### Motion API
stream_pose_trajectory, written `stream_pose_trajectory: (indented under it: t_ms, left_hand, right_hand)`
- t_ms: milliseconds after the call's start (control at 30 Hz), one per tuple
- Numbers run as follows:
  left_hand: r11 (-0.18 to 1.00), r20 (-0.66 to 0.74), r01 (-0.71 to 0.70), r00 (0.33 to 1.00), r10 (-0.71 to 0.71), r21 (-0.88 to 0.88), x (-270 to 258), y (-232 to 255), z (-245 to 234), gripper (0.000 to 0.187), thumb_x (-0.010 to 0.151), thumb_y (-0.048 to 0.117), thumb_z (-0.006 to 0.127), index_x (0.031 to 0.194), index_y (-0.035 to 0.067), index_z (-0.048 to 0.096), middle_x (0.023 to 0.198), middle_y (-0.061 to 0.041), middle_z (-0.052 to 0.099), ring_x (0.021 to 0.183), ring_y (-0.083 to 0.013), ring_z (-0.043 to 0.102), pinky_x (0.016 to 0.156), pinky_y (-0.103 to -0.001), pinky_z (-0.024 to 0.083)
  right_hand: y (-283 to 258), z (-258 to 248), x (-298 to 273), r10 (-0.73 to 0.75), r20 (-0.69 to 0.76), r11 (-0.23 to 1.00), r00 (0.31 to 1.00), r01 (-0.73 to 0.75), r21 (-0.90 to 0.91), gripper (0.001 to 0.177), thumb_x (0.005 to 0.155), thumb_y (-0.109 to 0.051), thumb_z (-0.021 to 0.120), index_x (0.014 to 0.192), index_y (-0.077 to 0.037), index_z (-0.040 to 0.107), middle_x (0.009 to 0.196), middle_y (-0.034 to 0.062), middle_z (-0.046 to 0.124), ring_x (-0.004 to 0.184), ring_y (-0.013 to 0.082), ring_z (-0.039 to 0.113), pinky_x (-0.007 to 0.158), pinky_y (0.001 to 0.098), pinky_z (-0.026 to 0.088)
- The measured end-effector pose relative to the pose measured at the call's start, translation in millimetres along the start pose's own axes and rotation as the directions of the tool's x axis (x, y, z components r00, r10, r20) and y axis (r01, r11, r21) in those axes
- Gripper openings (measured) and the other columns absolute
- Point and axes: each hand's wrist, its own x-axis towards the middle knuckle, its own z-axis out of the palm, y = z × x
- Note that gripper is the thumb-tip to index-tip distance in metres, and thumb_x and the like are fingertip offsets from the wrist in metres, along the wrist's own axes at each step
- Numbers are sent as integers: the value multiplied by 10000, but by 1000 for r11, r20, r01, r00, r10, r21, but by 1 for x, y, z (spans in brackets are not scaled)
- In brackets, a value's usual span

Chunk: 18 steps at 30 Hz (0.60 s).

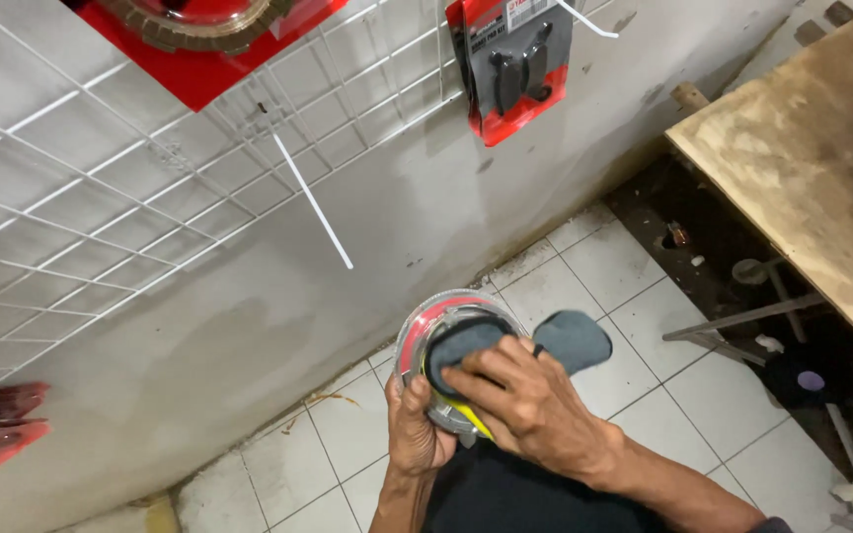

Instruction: Cleaning a motorcycle part container using a microfiber cloth.

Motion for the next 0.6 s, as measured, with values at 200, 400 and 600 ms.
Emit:
stream_pose_trajectory:
  t_ms: [200,400,600]
  left_hand:
    - [1000,25,-14,1000,14,16,1,0,0,566,916,243,780,1331,-72,560,1180,-194,705,1032,-265,714,905,-361,611]
    - [1000,8,9,1000,-9,-1,5,4,-1,639,879,280,825,1338,-71,554,1193,-194,707,1044,-265,718,913,-367,618]
    - [999,21,31,999,-31,11,7,4,-10,592,874,266,834,1301,-57,580,1181,-171,700,1036,-257,699,920,-355,589]
  right_hand:
    - [4,0,3,33,-16,997,999,-34,-62,282,808,-125,778,1089,-92,767,945,26,657,748,144,499,574,254,437]
    - [12,-2,4,24,4,992,1000,-23,-127,257,824,-157,777,1078,-120,783,921,-9,648,750,128,494,609,258,436]
    - [-3,12,4,-119,62,992,991,122,-35,256,863,-138,746,1119,-118,754,985,-3,670,801,137,487,578,241,421]
